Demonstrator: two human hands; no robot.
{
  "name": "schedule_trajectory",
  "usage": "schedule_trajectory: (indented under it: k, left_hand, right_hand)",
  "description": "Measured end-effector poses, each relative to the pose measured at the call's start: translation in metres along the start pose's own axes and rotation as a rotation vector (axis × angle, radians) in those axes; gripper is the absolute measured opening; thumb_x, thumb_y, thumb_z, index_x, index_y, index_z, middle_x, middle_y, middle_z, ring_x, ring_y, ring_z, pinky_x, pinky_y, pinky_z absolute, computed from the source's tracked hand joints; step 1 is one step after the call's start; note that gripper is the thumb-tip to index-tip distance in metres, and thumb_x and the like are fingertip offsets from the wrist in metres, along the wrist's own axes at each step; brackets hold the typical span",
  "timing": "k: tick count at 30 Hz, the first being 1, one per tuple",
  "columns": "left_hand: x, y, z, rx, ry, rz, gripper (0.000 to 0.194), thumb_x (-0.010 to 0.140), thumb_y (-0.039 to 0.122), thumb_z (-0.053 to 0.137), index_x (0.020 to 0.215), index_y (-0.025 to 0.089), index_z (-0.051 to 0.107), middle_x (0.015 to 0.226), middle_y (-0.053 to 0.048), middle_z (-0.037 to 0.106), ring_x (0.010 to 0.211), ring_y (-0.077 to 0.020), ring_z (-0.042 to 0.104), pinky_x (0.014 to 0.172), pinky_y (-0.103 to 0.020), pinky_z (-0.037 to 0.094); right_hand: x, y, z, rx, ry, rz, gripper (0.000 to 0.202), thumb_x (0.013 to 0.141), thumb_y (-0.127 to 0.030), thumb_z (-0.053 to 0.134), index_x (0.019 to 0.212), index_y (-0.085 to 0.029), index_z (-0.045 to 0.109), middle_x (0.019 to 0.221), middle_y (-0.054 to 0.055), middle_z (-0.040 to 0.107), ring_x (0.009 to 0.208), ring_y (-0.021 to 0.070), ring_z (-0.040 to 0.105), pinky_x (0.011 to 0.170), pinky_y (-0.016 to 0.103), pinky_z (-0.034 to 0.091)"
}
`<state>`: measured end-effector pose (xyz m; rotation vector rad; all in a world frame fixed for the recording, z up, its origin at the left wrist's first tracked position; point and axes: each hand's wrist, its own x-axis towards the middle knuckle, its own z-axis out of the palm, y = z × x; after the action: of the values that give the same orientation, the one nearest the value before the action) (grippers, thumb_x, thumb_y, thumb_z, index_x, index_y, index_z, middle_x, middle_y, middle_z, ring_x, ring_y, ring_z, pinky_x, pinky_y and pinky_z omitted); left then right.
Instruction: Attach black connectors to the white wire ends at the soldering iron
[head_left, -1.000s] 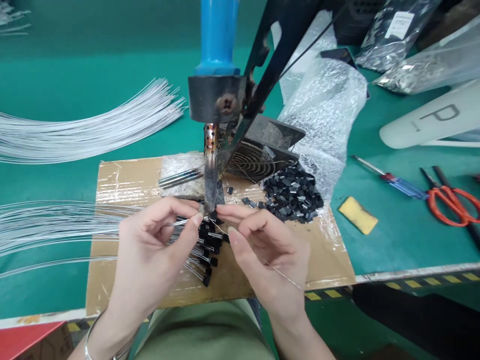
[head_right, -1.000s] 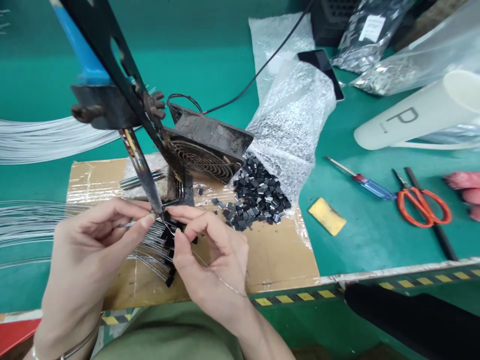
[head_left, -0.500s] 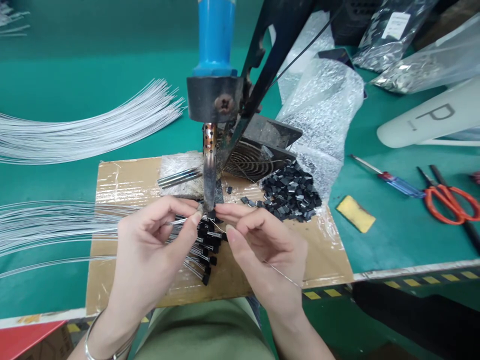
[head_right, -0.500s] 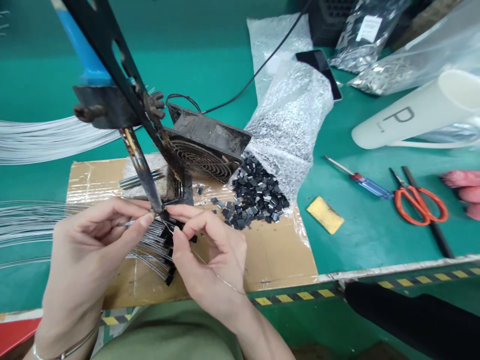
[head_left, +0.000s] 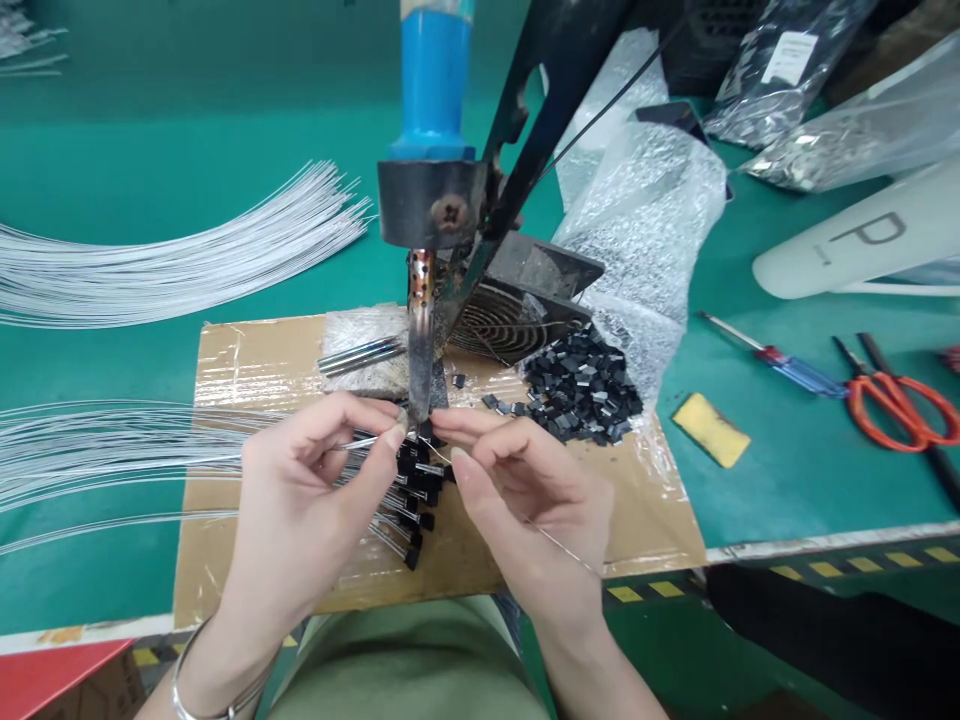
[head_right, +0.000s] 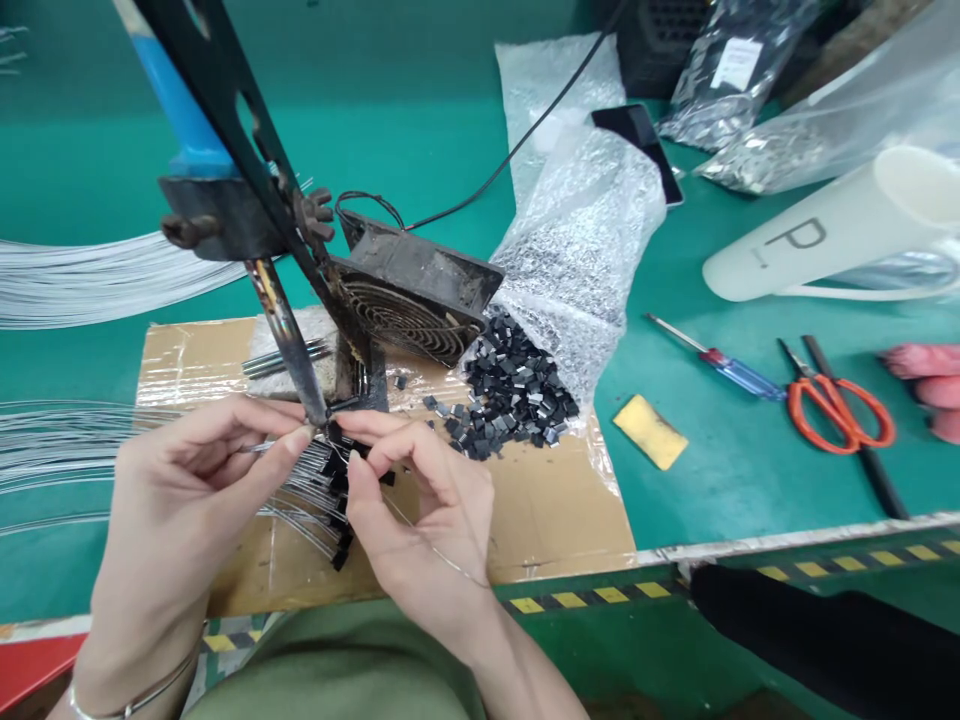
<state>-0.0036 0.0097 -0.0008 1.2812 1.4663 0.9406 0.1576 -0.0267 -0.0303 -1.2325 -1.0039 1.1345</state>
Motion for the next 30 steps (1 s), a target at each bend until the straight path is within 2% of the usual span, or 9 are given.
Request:
schedule_trajectory:
  k: [10, 16, 30]
  left_hand:
    - [-0.0009, 0.0009, -0.0009, 0.004, 0.025, 0.005, 0.010, 0.086, 0.016, 0.080, 0.080, 0.024, 0.079, 0.093, 0.001, 0.082, 0.073, -0.0127, 0.069, 0.058, -0.024, 0.045]
    - [-0.0005, 0.0006, -0.0012, 0.019, -0.002, 0.003, 0.010, 0.088, 0.018, 0.080, 0.081, 0.025, 0.079, 0.094, 0.000, 0.082, 0.074, -0.0138, 0.070, 0.059, -0.025, 0.047]
    - [-0.0012, 0.0009, 0.0003, 0.009, 0.018, 0.012, 0.011, 0.087, 0.015, 0.079, 0.081, 0.025, 0.079, 0.094, 0.002, 0.082, 0.077, -0.0134, 0.071, 0.059, -0.024, 0.046]
  right_hand:
    - [-0.0009, 0.0009, 0.0005, 0.016, -0.003, -0.015, 0.018, 0.097, -0.012, 0.073, 0.085, -0.025, 0.069, 0.117, 0.001, 0.083, 0.115, 0.0183, 0.077, 0.105, 0.032, 0.058]
    - [-0.0003, 0.0003, 0.0016, 0.026, 0.020, -0.018, 0.020, 0.096, -0.009, 0.073, 0.083, -0.025, 0.069, 0.115, 0.000, 0.084, 0.111, 0.0161, 0.078, 0.103, 0.029, 0.058]
    - [-0.0020, 0.0018, 0.0016, -0.037, 0.023, -0.039, 0.016, 0.098, -0.015, 0.073, 0.086, -0.025, 0.068, 0.115, 0.006, 0.084, 0.112, 0.0225, 0.079, 0.102, 0.037, 0.060]
